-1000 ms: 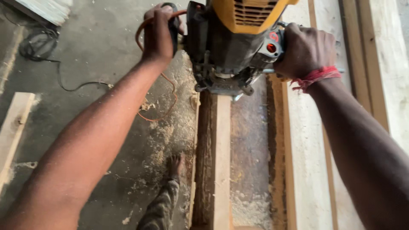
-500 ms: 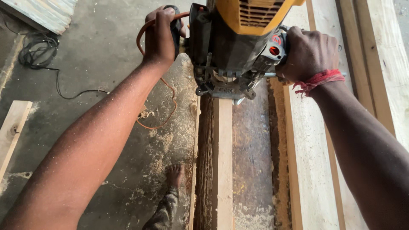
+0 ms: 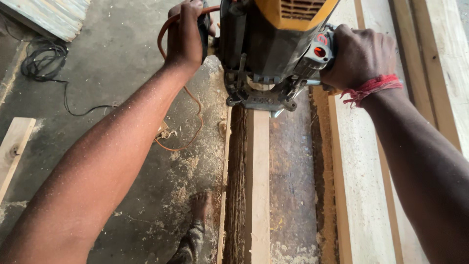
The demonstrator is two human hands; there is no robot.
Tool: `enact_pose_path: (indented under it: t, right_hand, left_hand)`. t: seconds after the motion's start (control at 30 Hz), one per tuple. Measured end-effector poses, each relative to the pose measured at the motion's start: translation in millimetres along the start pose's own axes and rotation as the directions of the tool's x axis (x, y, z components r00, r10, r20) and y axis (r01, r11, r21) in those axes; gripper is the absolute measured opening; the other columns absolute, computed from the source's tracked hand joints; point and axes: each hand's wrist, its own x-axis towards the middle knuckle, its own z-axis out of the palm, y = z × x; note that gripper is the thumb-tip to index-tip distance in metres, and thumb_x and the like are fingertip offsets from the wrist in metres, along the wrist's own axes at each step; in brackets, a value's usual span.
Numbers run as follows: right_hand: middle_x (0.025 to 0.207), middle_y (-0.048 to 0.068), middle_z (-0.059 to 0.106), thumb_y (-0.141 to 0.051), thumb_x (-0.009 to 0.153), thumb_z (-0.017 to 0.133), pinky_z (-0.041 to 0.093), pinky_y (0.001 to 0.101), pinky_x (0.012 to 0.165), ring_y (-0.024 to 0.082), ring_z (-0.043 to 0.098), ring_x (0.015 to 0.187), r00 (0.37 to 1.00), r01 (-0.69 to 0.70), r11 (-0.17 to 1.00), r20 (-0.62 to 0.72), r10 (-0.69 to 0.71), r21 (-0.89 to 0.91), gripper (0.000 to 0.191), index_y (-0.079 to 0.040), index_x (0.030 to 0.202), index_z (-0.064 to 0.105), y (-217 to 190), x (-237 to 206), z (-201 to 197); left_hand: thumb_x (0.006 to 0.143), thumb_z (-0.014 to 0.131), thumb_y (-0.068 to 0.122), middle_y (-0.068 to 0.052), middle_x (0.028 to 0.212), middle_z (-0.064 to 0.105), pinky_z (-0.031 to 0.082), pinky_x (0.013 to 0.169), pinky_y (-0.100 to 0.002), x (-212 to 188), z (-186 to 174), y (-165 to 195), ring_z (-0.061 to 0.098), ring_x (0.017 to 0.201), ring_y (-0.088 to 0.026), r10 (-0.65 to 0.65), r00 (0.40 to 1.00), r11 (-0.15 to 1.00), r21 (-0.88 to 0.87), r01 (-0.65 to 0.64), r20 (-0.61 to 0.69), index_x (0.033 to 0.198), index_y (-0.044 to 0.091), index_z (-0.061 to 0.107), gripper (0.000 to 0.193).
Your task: The person guides a wood router along planks laid on the floor, cutting grooves into the wood and producing wood shavings. They then set the router down, briefly handle a circular saw, reposition planks, and resume routing grooves along the boards.
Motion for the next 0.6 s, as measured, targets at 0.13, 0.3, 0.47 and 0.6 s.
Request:
enact_pose_path:
  t: [0.13,0.3,0.47,0.6]
  right_hand:
    - [0.075,0.016,0.07,-0.04,0.066,0.087,0.053,0.0461,0.066,0.035,0.069,0.068,1.0,-0.005,1.0,0.003,0.005,-0.016,0.045,-0.012,0.098,0.073,-8,3,-10]
    - [0.074,0.015,0.069,-0.044,0.073,0.087,0.054,0.0459,0.066,0.035,0.069,0.067,0.999,0.02,1.0,-0.033,-0.02,-0.003,0.043,-0.011,0.097,0.073,-21,-15,-28]
    - [0.072,0.014,0.069,-0.042,0.071,0.086,0.055,0.0467,0.065,0.034,0.07,0.064,1.0,-0.012,1.0,0.015,0.012,-0.014,0.043,-0.012,0.098,0.073,-26,-29,-42]
    - [0.072,0.014,0.07,-0.04,0.068,0.085,0.055,0.047,0.067,0.034,0.07,0.065,0.999,-0.03,1.0,0.027,0.03,0.003,0.042,-0.013,0.098,0.073,-25,-38,-52]
  left_hand:
    - [0.105,0.038,0.041,-0.007,0.072,0.064,0.051,0.072,-0.037,2,-8,6,0.065,0.072,-0.017,0.006,1.0,1.0,0.031,-0.006,-0.004,0.079,0.004,0.054,0.049]
    - [0.104,0.038,0.04,-0.007,0.072,0.064,0.053,0.072,-0.037,-14,-18,17,0.066,0.072,-0.018,0.0,1.0,1.0,0.012,0.0,-0.018,0.079,0.003,0.054,0.047]
    - [0.103,0.039,0.04,-0.006,0.073,0.065,0.053,0.072,-0.036,-31,-19,26,0.067,0.072,-0.017,-0.027,0.999,0.999,0.031,0.028,-0.031,0.082,0.004,0.057,0.046]
    - [0.103,0.04,0.042,-0.005,0.077,0.065,0.052,0.071,-0.036,-37,-14,34,0.067,0.076,-0.016,-0.028,1.0,0.999,0.025,0.028,-0.013,0.089,0.005,0.061,0.045]
